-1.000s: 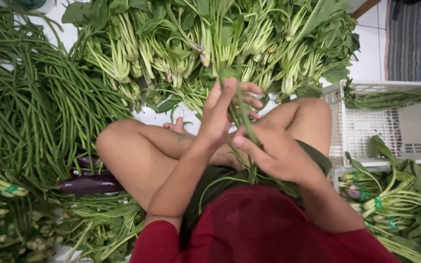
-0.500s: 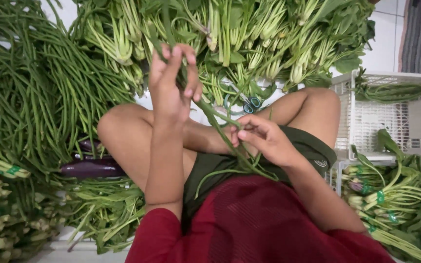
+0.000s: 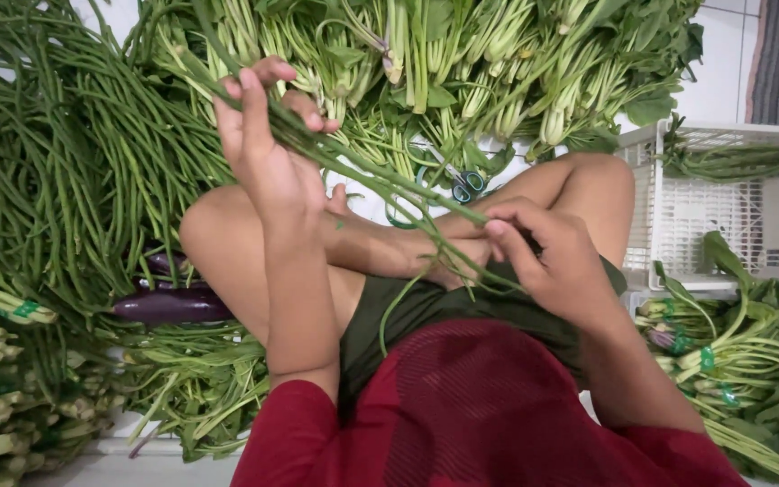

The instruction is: Trimming the ends of long beans with scissors and sorting them into bundles while sitting on the floor.

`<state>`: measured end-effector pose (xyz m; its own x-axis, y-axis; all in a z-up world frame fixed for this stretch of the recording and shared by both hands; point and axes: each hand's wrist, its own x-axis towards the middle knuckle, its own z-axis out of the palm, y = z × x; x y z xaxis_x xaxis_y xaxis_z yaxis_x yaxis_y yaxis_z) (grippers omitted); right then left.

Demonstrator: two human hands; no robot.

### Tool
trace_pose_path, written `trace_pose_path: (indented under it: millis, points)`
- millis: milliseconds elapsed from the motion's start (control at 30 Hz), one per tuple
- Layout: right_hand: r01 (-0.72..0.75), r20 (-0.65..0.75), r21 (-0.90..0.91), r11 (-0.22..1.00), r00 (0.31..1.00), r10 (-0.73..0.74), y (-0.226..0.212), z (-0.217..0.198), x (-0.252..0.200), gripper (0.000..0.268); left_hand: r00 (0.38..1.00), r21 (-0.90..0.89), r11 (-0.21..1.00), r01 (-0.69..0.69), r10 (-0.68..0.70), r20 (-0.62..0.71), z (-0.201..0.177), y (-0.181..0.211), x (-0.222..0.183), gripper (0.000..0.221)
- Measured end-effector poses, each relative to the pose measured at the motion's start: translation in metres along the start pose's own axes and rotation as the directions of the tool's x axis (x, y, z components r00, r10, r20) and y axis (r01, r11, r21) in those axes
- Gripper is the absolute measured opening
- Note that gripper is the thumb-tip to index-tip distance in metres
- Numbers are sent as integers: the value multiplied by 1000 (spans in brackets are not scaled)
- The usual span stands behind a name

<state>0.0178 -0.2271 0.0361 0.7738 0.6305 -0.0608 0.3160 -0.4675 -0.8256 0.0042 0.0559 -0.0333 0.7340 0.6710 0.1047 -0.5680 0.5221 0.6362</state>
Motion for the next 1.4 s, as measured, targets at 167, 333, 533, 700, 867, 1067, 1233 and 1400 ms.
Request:
trace_pose_path:
  millis: [167,333,533,700,867,1067,1233,1400]
  points:
    - [-27,49,43,999,998,25,25,-10,-5,18,999,79,997,-9,13,-52,9,0,0,26]
    - [-167,305,-122,978,932,197,53,-39,-3,32,997,54,998,40,-36,-70,19,-1,-5,33]
    - [182,130,-14,983,975,-179,36,-42,25,27,914,183,979,84,-149,378,60,-24,-44,28]
    - [265,-27,125,956,964,-263,-22,-23,55,28,837,238,939,247,-331,435,82,-17,-73,17]
    - [278,-158,87,957,952,-262,-51,-3,68,22,792,291,900,324,-426,436,74,-19,-78,11]
    - [357,-153,10,934,924,-351,-50,7,64,36,863,548,829,112,-355,360,73,-11,-70,46]
    - [358,-153,-85,930,918,-367,-50,6,64,29,788,483,828,286,-490,374,72,-13,-71,36]
    - [406,-75,116,907,914,-399,-16,15,75,46,748,120,810,574,-579,326,56,-28,-64,26]
